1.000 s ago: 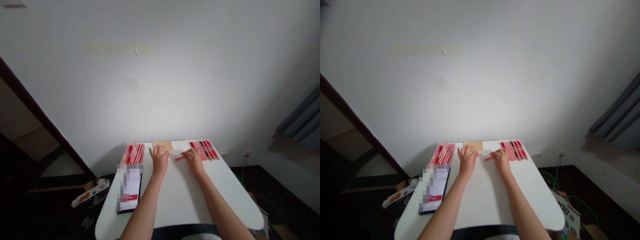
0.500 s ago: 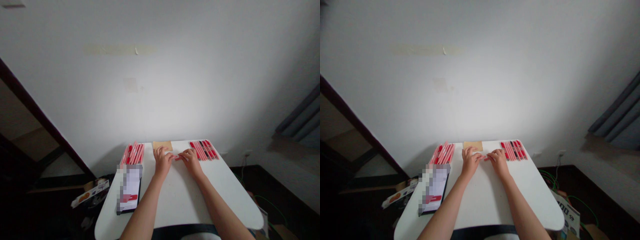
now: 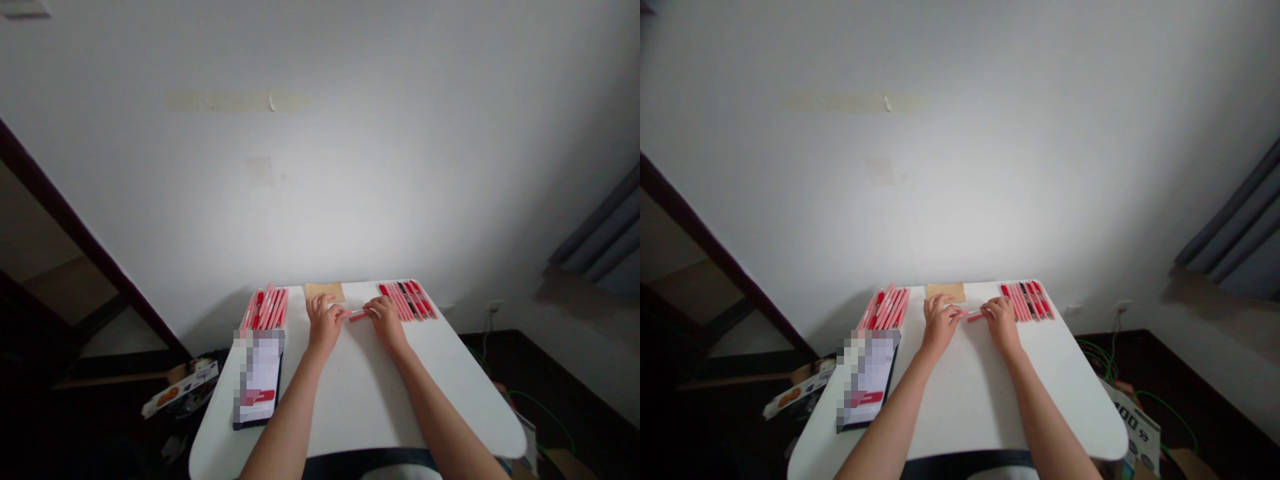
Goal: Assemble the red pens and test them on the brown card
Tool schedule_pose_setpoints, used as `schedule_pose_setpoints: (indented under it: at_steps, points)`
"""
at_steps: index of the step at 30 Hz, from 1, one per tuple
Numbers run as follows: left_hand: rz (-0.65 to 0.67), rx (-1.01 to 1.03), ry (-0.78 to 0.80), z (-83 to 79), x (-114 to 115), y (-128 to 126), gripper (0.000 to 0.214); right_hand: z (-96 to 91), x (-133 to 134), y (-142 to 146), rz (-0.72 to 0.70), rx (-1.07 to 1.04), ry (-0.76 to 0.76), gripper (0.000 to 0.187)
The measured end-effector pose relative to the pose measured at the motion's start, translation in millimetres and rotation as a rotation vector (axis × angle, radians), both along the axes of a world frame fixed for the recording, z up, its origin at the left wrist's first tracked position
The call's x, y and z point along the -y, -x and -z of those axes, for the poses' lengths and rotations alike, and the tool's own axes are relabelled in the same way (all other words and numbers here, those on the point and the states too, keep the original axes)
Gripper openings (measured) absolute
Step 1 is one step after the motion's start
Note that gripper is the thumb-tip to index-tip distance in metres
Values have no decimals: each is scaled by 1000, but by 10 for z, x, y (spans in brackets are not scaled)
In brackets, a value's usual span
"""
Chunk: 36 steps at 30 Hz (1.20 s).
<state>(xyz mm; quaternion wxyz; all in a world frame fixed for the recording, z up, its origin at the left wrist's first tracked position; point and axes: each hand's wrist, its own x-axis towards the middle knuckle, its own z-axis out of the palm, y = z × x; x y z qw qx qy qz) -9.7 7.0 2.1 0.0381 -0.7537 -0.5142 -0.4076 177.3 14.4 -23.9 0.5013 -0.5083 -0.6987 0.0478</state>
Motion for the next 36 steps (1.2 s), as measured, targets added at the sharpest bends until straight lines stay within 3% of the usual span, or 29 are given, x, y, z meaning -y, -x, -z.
schedule_pose_setpoints:
  at_steps: [11,18,27,36]
  points:
    - [-36,57,101,56,-59,20,20,4,-11,1,39,-68,38,30]
    - [-24,101,84,70,-75,18,17,38,-20,20,25,-41,45,34]
    - [-111,169,154,38,-51,-14,18,9,0,-8,60,-19,21,38]
    - [-176,199,113,15,-46,-10,15,39,-19,-39,113,-2,30,35]
